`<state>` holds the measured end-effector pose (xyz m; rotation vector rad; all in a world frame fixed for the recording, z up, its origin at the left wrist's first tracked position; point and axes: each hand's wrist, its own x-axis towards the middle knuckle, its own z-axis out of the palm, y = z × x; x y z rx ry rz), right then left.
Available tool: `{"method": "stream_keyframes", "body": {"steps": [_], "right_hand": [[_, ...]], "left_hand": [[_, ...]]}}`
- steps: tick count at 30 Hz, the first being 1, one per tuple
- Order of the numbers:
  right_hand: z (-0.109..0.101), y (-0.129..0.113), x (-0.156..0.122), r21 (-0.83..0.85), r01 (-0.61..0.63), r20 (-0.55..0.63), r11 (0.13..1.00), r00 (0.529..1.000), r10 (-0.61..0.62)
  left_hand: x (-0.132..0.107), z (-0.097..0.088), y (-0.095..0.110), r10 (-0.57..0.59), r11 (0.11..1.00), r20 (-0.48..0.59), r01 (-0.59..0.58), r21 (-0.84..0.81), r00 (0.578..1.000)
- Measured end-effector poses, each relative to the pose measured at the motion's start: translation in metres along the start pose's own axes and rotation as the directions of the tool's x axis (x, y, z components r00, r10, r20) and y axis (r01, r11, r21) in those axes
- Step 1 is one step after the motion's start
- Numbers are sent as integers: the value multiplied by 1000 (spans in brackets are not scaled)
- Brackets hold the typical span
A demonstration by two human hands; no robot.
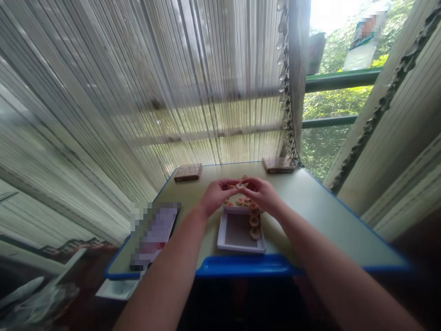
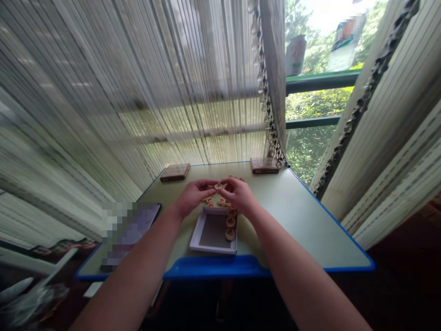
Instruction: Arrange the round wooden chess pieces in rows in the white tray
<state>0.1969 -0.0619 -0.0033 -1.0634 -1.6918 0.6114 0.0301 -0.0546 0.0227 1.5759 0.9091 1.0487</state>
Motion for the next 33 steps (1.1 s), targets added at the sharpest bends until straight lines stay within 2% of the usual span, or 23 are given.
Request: {"method": "stream_keyframes", "body": {"steps": [5,9,12,15,17,20,24,28,31,33], "right_hand": [[0,1,-2,-20,20,-21,1000,1000,-21],[-12,-7,-4,11,-18,-54,1000,998,18],[-29,-21,-9,90,-96,-111,991,988,105],[-41,-35,-26,127,-138,-136,982,978,155],[-41,-40,-45,87,-133,-113,987,983,142],[-34,-39,-78,-32,-84,-109,996,991,80],[-26,-32,-108,-115,-121,-123,986,987,107],[-24,-32,-117,-135,-138,-37,981,990,134],[-23,-33,-116,-192,-135,34,972,989,144],[-23,-33,-115,-220,-139,40,966,988,151]], "left_hand": [[-1,-2,4,21,998,14,-22,51,1000],[-4,-3,7,45,995,31,-47,88,999],[-6,-5,7,69,981,-11,-65,185,998],[-9,-3,6,117,935,-21,-103,341,993],[-13,1,6,160,888,43,-163,430,986],[-27,6,8,220,833,187,-284,475,957],[-51,8,9,283,784,264,-381,490,922],[-65,7,7,313,719,322,-445,534,893],[-68,8,4,281,689,386,-464,556,879],[-68,9,2,258,681,437,-483,551,862]]}}
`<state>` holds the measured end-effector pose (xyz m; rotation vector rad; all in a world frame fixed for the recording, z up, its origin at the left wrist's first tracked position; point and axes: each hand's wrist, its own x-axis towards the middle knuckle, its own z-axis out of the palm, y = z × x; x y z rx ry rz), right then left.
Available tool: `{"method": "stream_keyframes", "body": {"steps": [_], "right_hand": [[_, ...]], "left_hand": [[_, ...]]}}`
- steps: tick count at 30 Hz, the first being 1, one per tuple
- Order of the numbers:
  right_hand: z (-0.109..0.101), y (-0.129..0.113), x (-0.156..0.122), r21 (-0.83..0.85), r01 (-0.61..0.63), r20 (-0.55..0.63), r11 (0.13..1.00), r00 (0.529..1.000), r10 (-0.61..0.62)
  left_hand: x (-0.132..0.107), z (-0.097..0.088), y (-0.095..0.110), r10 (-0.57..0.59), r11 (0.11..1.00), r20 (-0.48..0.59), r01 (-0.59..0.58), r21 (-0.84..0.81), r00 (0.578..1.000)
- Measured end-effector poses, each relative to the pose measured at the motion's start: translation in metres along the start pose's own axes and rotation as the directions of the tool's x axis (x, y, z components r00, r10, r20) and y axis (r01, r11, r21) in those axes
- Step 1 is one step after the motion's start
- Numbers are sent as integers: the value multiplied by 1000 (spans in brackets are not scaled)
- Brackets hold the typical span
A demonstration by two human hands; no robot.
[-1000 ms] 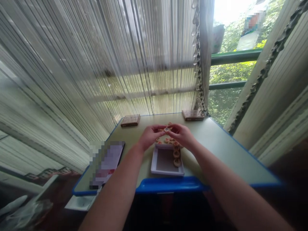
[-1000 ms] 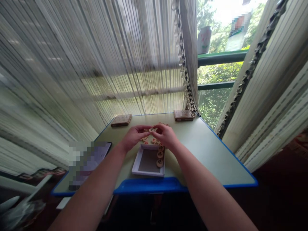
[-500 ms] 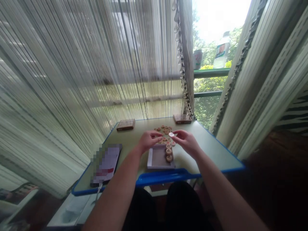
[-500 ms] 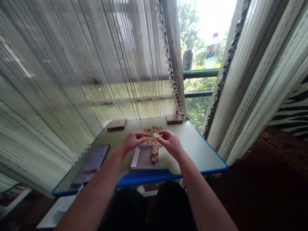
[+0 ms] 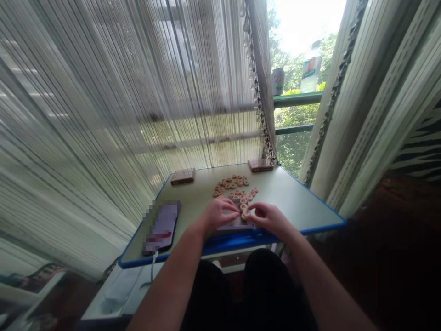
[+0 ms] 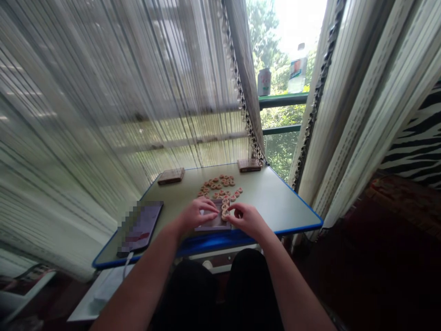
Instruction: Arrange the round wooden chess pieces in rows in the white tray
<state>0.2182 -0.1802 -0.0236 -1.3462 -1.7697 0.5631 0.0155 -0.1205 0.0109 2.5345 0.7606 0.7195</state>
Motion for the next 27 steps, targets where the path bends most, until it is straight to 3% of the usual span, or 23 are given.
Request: {"method": "stream_keyframes", "body": {"steps": [7,12,27], "right_hand": [[0,0,1,-48,9,39,999,999,-7],[-2,-1,1,-38,3,50,999,999,-1],[-1,-3,2,-54,-21,43,998,999,23]], "left_hand": [[0,0,5,62,998,113,-61,-15,992],[-1,1,7,55,998,61,-53,-30,997],[1,6,9,19,999,44,-18,-30,999]]}}
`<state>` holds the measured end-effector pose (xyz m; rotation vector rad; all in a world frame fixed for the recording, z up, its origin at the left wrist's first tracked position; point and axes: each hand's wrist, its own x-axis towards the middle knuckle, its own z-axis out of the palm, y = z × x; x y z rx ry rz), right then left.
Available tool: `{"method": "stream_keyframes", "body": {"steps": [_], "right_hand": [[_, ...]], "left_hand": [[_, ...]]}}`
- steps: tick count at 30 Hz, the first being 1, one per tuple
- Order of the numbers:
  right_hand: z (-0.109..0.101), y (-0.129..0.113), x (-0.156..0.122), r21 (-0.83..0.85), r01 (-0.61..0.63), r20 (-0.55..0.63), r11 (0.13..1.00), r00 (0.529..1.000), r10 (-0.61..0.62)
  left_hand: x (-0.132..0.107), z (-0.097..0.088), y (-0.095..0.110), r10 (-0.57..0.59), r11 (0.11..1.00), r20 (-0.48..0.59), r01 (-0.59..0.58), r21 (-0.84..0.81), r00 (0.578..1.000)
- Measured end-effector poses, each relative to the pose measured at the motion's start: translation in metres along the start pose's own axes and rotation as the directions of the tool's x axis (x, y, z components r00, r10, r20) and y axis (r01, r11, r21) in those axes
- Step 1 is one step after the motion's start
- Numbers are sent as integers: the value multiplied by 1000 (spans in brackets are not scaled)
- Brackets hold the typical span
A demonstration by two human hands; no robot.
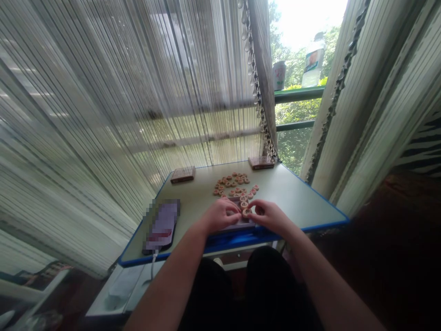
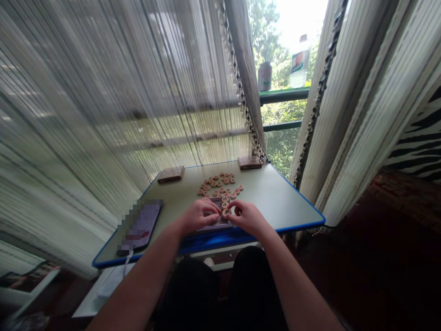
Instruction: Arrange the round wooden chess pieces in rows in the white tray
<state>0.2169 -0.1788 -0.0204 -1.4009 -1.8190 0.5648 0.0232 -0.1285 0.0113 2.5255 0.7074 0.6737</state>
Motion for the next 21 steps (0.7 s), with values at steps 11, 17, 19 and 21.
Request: {"method": "stream_keyframes", "body": {"steps": [11,17,19,21], "right_hand": [[1,0,2,-4,1,1,1000,1000,-1],[1,-1,1,-1,4,15,1000,1000,-4],[1,-1,0,-8,2,18,1000,1000,-2],[1,-2,0,-19,-5,14,1000,1000,5]], "left_hand": [[0,4,-2,-21,1000,-1,21,-4,1000],[-1,4,-1,-33,999,27,33,14,999],[-1,4,0,-46,999,41,46,10,998],[-1,4,0,-51,999,45,51,-1,998]]}}
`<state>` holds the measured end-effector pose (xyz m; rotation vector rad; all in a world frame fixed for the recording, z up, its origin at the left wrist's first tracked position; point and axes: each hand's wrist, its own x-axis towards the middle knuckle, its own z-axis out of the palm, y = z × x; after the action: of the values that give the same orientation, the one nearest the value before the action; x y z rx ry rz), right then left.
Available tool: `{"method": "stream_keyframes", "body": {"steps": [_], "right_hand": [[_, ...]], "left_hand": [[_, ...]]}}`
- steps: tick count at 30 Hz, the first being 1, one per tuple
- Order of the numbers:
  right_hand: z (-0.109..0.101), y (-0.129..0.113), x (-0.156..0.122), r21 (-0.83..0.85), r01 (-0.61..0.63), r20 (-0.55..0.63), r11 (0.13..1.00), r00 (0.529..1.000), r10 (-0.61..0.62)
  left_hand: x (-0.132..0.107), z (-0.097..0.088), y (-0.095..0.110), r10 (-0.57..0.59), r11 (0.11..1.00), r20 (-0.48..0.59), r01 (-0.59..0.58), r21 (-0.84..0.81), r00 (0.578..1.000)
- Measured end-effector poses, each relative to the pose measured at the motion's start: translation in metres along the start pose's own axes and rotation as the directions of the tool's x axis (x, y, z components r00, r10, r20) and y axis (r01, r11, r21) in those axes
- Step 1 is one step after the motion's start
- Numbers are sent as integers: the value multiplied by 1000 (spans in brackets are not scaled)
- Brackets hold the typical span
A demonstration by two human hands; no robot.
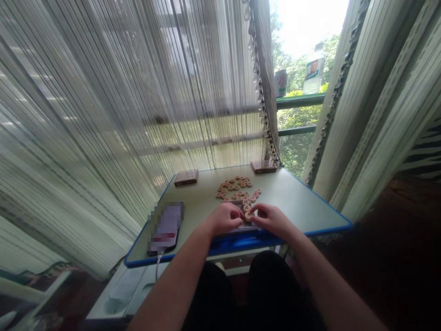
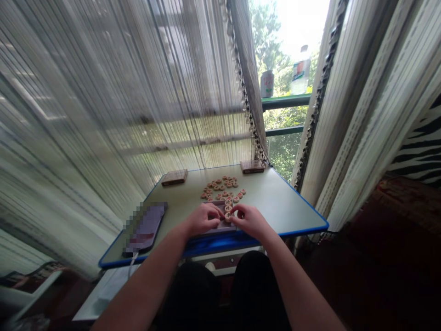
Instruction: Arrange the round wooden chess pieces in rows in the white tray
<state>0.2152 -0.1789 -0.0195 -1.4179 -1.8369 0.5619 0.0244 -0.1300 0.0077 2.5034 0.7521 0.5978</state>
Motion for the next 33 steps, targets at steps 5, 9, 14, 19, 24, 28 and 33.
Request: {"method": "stream_keyframes", "body": {"steps": [5,9,14,19,24,28,33], "right_hand": [[1,1,1,-5,-1,-6,1000,1000,1],[2,2,0,-7,27,-13,1000,1000,-27],[5,3,0,-35,52,-14,998,999,-52],[6,0,1,-77,48,-24,996,998,-50],[5,0,1,-85,41,-28,996,999,-43],[5,2,3,-72,40,-40,997,998,-43],[4,3,5,-64,42,-52,997,998,-45]], "left_hand": [[-1,-1,-1,-18,1000,-11,18,-1,1000],[-1,-1,-2,-44,999,-9,44,1,999],[-1,-2,-2,-29,1000,-16,29,-3,999],[-1,-2,-3,-41,999,-18,41,-2,999],[0,-1,-5,-65,998,-18,65,12,998],[0,-1,-5,-123,992,-23,124,28,992],[-1,-2,-4,-131,991,-4,131,34,991]]}}
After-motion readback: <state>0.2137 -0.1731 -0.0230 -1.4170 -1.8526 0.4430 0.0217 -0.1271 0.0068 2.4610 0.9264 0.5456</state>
